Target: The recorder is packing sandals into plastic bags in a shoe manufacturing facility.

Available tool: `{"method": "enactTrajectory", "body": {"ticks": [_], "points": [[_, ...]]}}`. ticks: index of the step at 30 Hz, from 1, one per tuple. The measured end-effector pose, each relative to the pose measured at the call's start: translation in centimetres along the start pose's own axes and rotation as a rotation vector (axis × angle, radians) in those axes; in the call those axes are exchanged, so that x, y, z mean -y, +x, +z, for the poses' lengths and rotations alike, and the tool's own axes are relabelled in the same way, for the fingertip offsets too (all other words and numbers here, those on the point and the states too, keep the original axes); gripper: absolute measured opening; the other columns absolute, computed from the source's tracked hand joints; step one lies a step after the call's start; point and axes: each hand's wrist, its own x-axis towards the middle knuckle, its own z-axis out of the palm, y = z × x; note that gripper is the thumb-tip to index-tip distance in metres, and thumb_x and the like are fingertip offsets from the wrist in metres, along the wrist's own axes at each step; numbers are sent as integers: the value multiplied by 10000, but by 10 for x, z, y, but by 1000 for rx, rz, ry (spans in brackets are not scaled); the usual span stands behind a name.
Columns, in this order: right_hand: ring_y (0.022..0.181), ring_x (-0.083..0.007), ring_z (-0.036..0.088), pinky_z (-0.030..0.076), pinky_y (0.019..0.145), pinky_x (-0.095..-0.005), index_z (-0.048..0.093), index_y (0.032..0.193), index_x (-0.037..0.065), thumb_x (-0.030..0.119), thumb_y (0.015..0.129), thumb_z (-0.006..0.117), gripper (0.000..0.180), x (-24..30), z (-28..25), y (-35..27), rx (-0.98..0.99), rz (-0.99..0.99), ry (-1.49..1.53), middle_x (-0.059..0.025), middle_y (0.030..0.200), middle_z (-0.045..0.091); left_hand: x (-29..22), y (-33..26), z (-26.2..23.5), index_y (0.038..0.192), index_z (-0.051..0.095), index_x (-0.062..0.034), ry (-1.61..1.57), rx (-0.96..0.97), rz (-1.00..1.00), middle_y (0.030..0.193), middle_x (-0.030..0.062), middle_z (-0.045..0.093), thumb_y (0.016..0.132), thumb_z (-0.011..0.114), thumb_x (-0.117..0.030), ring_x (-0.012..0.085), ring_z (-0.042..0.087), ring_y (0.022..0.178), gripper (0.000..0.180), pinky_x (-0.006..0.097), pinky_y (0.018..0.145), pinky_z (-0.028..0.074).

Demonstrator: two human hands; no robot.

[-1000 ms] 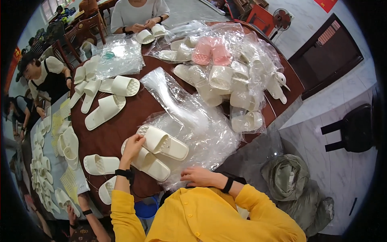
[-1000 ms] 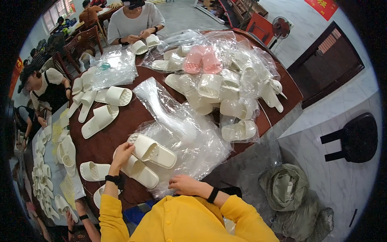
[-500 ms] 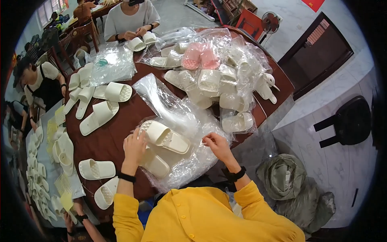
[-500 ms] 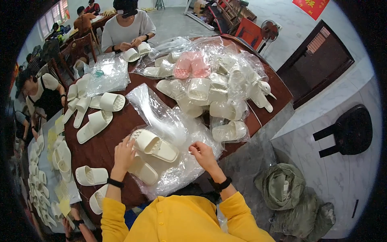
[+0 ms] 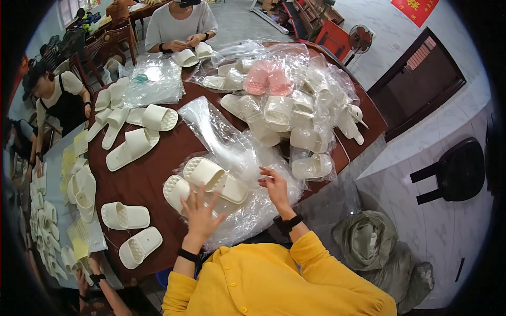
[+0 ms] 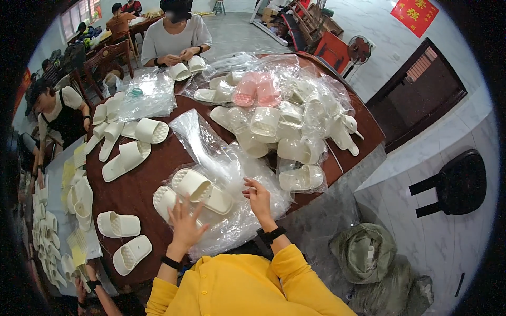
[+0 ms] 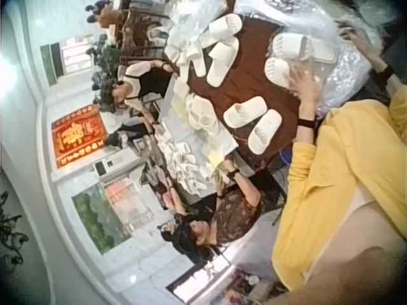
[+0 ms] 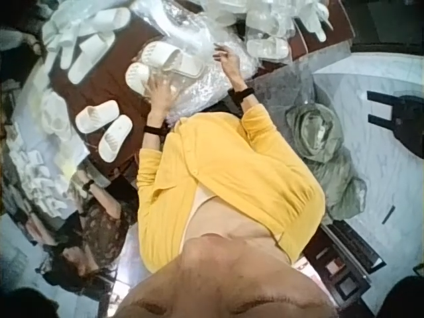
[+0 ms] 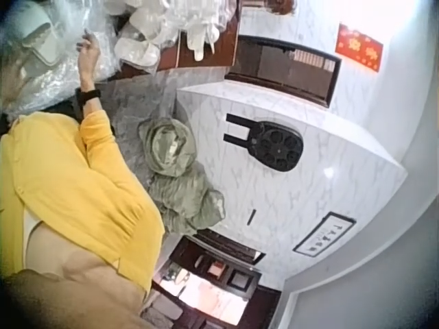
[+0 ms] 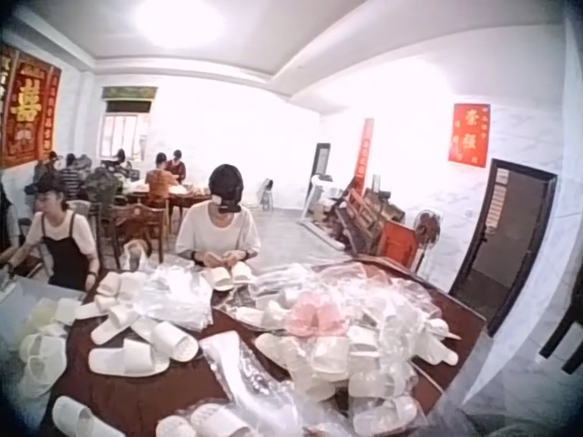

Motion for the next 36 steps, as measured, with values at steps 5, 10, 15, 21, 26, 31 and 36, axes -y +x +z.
{"method": "enactTrajectory", "body": {"ticks": [5, 10, 15, 21, 26, 31, 36], "points": [[751, -137, 672, 543, 644, -255, 676, 1121, 36, 61, 881, 639, 244, 3, 9, 3, -23, -6, -74, -85, 962, 686, -12, -37, 21, 1467, 410, -304, -7, 165, 236, 1594, 105, 192, 765, 700, -558, 382, 106, 1473, 801, 711, 1110, 57], [698, -130, 662, 521, 591, -259, 696, 1013, 14, 91, 863, 674, 170, -3, 17, 5, -66, -34, -211, -81, 862, 678, 0, -51, 32, 1469, 397, -306, -80, 236, 253, 1582, 97, 226, 795, 661, -572, 370, 140, 1468, 771, 711, 1109, 67], [708, -124, 650, 529, 638, -251, 687, 1037, 23, 58, 903, 625, 152, -13, 19, 7, -65, -102, -246, -60, 890, 665, -6, -49, 33, 1483, 352, -370, 113, 306, 238, 1571, 76, 245, 814, 668, -516, 344, 175, 1462, 753, 699, 1112, 108], [693, -97, 599, 523, 695, -234, 680, 1104, 48, 30, 924, 591, 201, -15, 28, 18, -5, -126, -15, -29, 913, 646, 24, -61, 64, 1455, 357, -472, 264, 51, 456, 1585, 15, 231, 818, 682, -421, 290, 166, 1474, 717, 681, 1123, 119], [669, -91, 593, 511, 655, -228, 691, 1087, 51, 42, 893, 635, 202, -8, 34, 12, 24, -140, -219, -18, 854, 648, 20, -66, 59, 1470, 329, -472, 145, 153, 417, 1577, 4, 250, 918, 585, -381, 274, 204, 1465, 616, 645, 1138, 112], [636, -93, 595, 491, 587, -233, 705, 1034, 35, 49, 867, 667, 171, -17, 29, 15, -118, -224, -281, -24, 797, 643, 22, -41, 28, 1399, 506, -269, -454, 401, 344, 1459, 78, 451, 946, 578, -215, 255, 390, 1359, 462, 557, 1156, 168], [655, -120, 616, 500, 602, -256, 711, 1008, 23, 52, 848, 691, 164, -13, 31, 8, -78, -215, -288, -62, 805, 639, 33, -33, 21, 1325, 551, -78, -772, 371, 209, 1339, 118, 558, 924, 561, -115, 291, 486, 1254, 403, 468, 1134, 279]]}}
